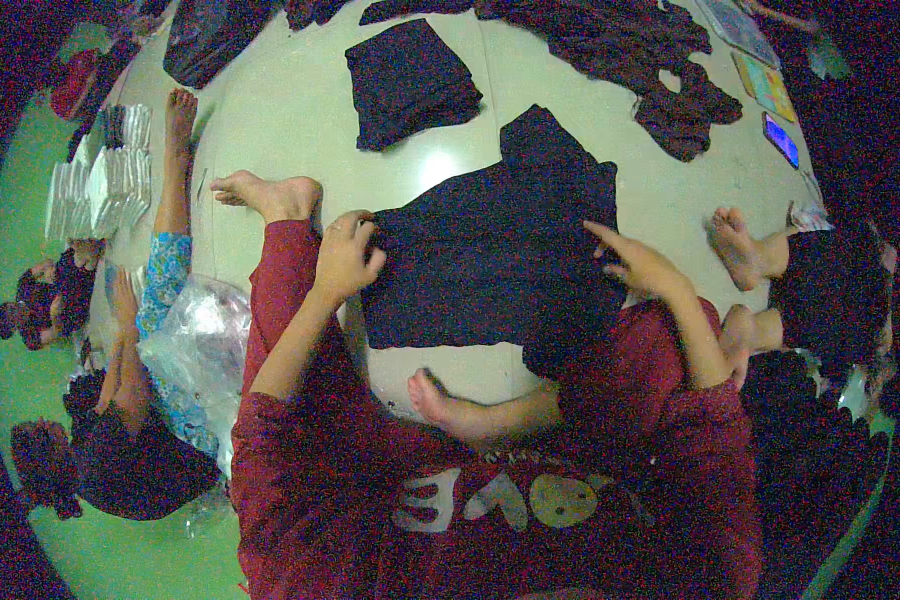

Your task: The person sits on the floor and folds dark garments by hand, smoothing and aligning each piece before folding it into a compact rectangle. The folded items are stacked in a pile nearby.

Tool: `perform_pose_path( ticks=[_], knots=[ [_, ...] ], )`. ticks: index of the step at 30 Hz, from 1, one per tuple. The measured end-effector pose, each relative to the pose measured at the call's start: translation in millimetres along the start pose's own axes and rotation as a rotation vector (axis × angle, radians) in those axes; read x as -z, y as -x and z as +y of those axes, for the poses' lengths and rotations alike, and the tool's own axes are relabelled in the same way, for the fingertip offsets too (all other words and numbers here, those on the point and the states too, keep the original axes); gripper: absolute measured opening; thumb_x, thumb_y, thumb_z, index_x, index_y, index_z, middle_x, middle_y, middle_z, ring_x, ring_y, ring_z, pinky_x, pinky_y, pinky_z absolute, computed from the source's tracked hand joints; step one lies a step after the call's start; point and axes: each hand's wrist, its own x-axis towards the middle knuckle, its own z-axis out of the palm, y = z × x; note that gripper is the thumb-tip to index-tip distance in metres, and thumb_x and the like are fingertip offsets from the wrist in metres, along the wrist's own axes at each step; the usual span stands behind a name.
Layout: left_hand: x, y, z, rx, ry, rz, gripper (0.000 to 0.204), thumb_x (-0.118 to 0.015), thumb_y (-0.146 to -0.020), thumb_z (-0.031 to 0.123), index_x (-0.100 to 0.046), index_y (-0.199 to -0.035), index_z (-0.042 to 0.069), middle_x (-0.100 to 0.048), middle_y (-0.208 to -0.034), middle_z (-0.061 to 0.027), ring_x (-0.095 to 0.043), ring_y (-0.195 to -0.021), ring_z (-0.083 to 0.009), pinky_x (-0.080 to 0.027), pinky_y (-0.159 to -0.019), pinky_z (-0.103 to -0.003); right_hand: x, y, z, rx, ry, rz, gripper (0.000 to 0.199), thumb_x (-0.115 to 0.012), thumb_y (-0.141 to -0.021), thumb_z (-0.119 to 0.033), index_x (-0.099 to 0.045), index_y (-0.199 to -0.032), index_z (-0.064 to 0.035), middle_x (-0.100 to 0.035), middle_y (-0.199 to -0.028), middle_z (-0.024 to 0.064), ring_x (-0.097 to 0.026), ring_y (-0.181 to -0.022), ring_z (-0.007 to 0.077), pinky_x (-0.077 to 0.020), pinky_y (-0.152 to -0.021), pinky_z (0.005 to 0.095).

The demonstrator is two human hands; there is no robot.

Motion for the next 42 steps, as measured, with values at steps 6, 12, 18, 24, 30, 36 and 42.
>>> perform_pose_path(
  ticks=[6, 12, 18, 24, 30, 36, 42],
  knots=[
    [-17.5, -14.1, -10.0, 0.348, 0.227, -0.156, 0.028, -0.059, -0.074, 0.023, -0.056, -0.092, 0.001, -0.056, -0.098, -0.0176, -0.054, -0.09, -0.0337, -0.044, -0.079, -0.039, -3.6, 23.5, -1.3, -0.064, -0.037, 0.004, 0.093, -0.064, -0.072, -0.002, -0.006, -0.141, -0.0235, -0.056, -0.111, 0.012, -0.058, -0.085, 0.0244, -0.047, -0.075, 0.0339],
    [-2.8, -15.3, -11.2, 0.517, 0.292, -0.131, 0.023, -0.064, -0.072, 0.022, -0.056, -0.081, 0.001, -0.056, -0.082, -0.0163, -0.056, -0.077, -0.0314, -0.045, -0.071, -0.038, 27.5, 20.1, -30.2, -0.027, -0.076, 0.214, 0.094, -0.065, -0.074, -0.01, 0.0, -0.141, -0.0216, -0.055, -0.112, 0.0133, -0.057, -0.087, 0.024, -0.047, -0.074, 0.0342],
    [-29.0, 9.4, 8.5, 0.743, 0.464, 0.219, 0.029, -0.066, -0.074, 0.026, -0.054, -0.084, 0.002, -0.06, -0.077, -0.0151, -0.058, -0.069, -0.025, -0.046, -0.066, -0.034, -14.6, -21.8, -47.2, 0.174, -0.037, 0.384, 0.096, -0.068, -0.072, -0.011, -0.001, -0.14, -0.014, -0.05, -0.12, 0.0164, -0.05, -0.108, 0.0319, -0.0385, -0.093, 0.0391],
    [-27.5, 8.3, 9.9, 0.822, 0.551, 0.073, 0.037, -0.065, -0.077, 0.028, -0.055, -0.091, -0.004, -0.06, -0.075, -0.0127, -0.056, -0.068, -0.0193, -0.045, -0.065, -0.031, -35.8, -39.5, -30.5, -0.004, 0.326, 0.188, 0.088, -0.064, -0.073, -0.006, -0.007, -0.14, -0.0115, -0.048, -0.122, 0.0182, -0.049, -0.108, 0.0343, -0.0397, -0.093, 0.0394],
    [31.9, -34.6, 55.7, 0.856, 1.082, 0.032, 0.031, -0.059, -0.082, 0.023, -0.055, -0.097, -0.004, -0.06, -0.082, -0.0093, -0.052, -0.069, -0.0134, -0.043, -0.064, -0.025, 4.7, -25.3, -11.9, -0.091, -0.039, 0.231, 0.084, -0.052, -0.077, 0.002, 0.0, -0.141, -0.02, -0.058, -0.107, 0.0149, -0.057, -0.095, 0.0288, -0.0437, -0.085, 0.0367],
    [13.4, -132.0, 183.1, 0.499, 0.806, 0.054, 0.043, -0.062, -0.08, 0.031, -0.052, -0.103, -0.004, -0.058, -0.086, -0.0126, -0.058, -0.08, -0.0184, -0.046, -0.07, -0.03, 36.2, -2.6, 13.3, 0.072, -0.271, 0.531, 0.082, -0.052, -0.081, -0.001, 0.0, -0.141, -0.0217, -0.059, -0.108, 0.0109, -0.058, -0.09, 0.0201, -0.0449, -0.08, 0.0306],
    [-56.1, -146.6, 230.2, 0.4, 0.554, 0.238, 0.043, -0.061, -0.08, 0.027, -0.047, -0.109, -0.002, -0.053, -0.095, -0.0157, -0.052, -0.098, -0.0302, -0.043, -0.081, -0.044, 37.2, 4.7, 34.8, -0.026, -0.499, 0.61, 0.082, -0.055, -0.083, -0.007, 0.001, -0.141, -0.0204, -0.059, -0.107, 0.0102, -0.056, -0.09, 0.0146, -0.0437, -0.081, 0.0284]
  ],
)
